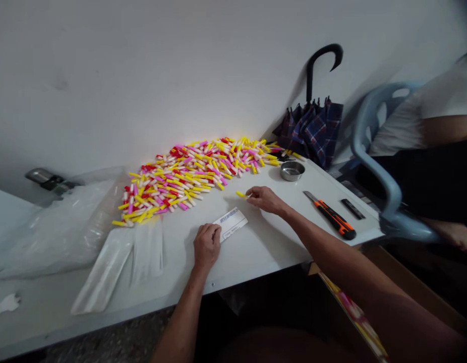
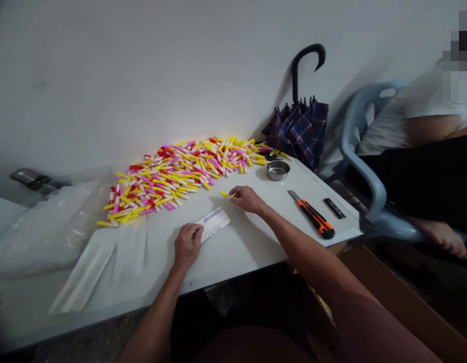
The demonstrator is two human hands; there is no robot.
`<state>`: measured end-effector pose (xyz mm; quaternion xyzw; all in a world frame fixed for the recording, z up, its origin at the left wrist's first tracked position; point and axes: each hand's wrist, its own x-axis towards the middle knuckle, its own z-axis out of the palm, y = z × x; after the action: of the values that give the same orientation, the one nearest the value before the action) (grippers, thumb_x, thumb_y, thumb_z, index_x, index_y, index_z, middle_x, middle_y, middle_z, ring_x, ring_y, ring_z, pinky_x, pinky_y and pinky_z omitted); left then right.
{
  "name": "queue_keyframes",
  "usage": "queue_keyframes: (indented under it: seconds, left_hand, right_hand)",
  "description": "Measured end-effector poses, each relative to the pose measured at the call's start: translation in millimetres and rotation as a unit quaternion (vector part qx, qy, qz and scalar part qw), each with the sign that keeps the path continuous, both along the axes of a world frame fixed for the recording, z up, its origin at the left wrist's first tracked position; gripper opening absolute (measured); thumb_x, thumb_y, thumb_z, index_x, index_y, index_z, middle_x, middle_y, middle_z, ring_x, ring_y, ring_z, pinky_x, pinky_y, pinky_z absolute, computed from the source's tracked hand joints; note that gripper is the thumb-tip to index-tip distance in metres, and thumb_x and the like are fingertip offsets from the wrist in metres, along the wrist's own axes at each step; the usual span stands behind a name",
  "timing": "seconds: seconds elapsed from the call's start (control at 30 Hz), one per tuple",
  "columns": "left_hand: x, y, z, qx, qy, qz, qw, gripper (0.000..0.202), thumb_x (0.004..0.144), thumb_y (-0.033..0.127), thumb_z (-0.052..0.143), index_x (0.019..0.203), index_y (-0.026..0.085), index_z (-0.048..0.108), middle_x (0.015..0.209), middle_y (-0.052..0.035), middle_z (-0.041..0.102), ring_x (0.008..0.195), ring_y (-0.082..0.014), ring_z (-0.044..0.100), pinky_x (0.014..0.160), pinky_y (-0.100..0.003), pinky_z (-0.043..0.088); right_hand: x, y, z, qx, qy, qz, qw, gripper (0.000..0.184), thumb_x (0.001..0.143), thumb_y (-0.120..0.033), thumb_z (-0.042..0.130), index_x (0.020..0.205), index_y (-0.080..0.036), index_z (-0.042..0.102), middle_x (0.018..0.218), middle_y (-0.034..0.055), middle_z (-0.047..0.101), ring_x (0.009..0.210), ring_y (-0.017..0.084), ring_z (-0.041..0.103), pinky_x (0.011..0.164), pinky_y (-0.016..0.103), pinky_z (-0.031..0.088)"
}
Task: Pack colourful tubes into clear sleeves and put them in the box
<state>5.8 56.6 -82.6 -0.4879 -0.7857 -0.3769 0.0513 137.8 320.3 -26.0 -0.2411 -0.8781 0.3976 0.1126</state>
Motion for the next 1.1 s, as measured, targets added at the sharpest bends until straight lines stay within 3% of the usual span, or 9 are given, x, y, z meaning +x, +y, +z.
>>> queue_keyframes:
  seconds: [0.1,0.2,0.33,0.5,0.6,0.67,0.73,0.9,1.1]
  left_hand:
    - [0,0,0.4,0.012,0.003,-0.001,1.000,0.019,0.100,0.025,0.052,0.094,0.023,0.069,0.094,-0.0043,0.069,0.094,-0.0221,0.059,0.086,-0.036,0.048]
    - [0,0,1.2,0.019,0.006,-0.002,1.000,0.019,0.101,0.025,0.052,0.094,0.023,0.069,0.094,-0.0043,0.069,0.093,-0.0218,0.060,0.087,-0.036,0.048]
    - [1,-1,2.3,0.017,0.010,-0.009,1.000,0.019,0.101,0.025,0.051,0.095,0.023,0.069,0.094,-0.0043,0.069,0.093,-0.0216,0.059,0.087,-0.035,0.048]
    - [0,0,1.0,0.022,0.007,-0.012,1.000,0.019,0.102,0.027,0.051,0.094,0.023,0.069,0.093,-0.0043,0.069,0.094,-0.0218,0.060,0.089,-0.036,0.048]
    - [-1,0,-0.9,0.026,0.006,-0.008,1.000,0.018,0.101,0.027,0.052,0.097,0.023,0.070,0.095,-0.0044,0.070,0.094,-0.0221,0.060,0.089,-0.037,0.048]
    - [-2,0,-2.0,0.025,0.006,-0.007,1.000,0.018,0.101,0.026,0.053,0.097,0.023,0.070,0.095,-0.0043,0.071,0.093,-0.0223,0.060,0.089,-0.037,0.049]
    - [-2,1,-2.9,0.025,0.007,-0.006,1.000,0.018,0.101,0.026,0.053,0.096,0.024,0.070,0.095,-0.0042,0.071,0.092,-0.0223,0.060,0.089,-0.037,0.048]
    - [-3,1,-3.9,0.028,0.006,-0.007,1.000,0.018,0.101,0.026,0.053,0.097,0.024,0.070,0.096,-0.0040,0.072,0.092,-0.0223,0.060,0.088,-0.037,0.048]
    - [-3,-1,-4.0,0.020,0.011,-0.006,1.000,0.019,0.100,0.026,0.052,0.095,0.024,0.071,0.094,-0.0040,0.072,0.092,-0.0228,0.060,0.088,-0.038,0.048]
  right_hand:
    - [18,-5,8.0,-0.026,0.008,0.102,0.994,0.027,0.085,-0.029,0.064,0.105,-0.016,0.077,0.088,0.0035,0.075,0.075,0.016,0.064,0.070,0.025,0.046]
    - [17,-12,12.9,-0.019,-0.008,0.159,0.987,0.022,0.082,-0.027,0.065,0.097,-0.017,0.079,0.088,0.0025,0.076,0.076,0.016,0.063,0.072,0.025,0.045]
    - [-3,-28,8.1,0.000,-0.031,0.168,0.985,0.016,0.079,-0.022,0.068,0.089,-0.017,0.079,0.080,0.0011,0.074,0.071,0.015,0.061,0.068,0.024,0.043]
    - [-22,-55,-8.0,-0.001,-0.010,0.127,0.992,0.012,0.074,-0.018,0.069,0.083,-0.016,0.075,0.076,0.0008,0.071,0.068,0.013,0.059,0.065,0.023,0.041]
    - [-22,-61,-16.6,-0.104,0.002,0.135,0.985,0.012,0.073,-0.016,0.064,0.083,-0.016,0.071,0.071,-0.0007,0.068,0.064,0.013,0.058,0.063,0.023,0.043]
    - [-19,-59,-21.6,-0.215,0.009,0.162,0.963,0.016,0.073,-0.018,0.062,0.087,-0.016,0.069,0.070,-0.0019,0.067,0.062,0.013,0.057,0.062,0.023,0.045]
    - [-18,-56,-25.8,-0.282,0.018,0.170,0.944,0.021,0.071,-0.020,0.065,0.091,-0.016,0.067,0.073,-0.0023,0.067,0.061,0.012,0.057,0.060,0.023,0.046]
    - [-18,-59,-27.4,-0.278,0.033,0.174,0.944,0.030,0.071,-0.017,0.067,0.101,-0.016,0.064,0.082,-0.0001,0.072,0.064,0.011,0.061,0.060,0.020,0.046]
    - [-16,-67,-11.6,-0.405,-0.030,0.209,0.890,0.053,0.076,-0.022,0.068,0.125,-0.019,0.049,0.114,0.0099,0.073,0.064,0.014,0.070,0.047,0.018,0.047]
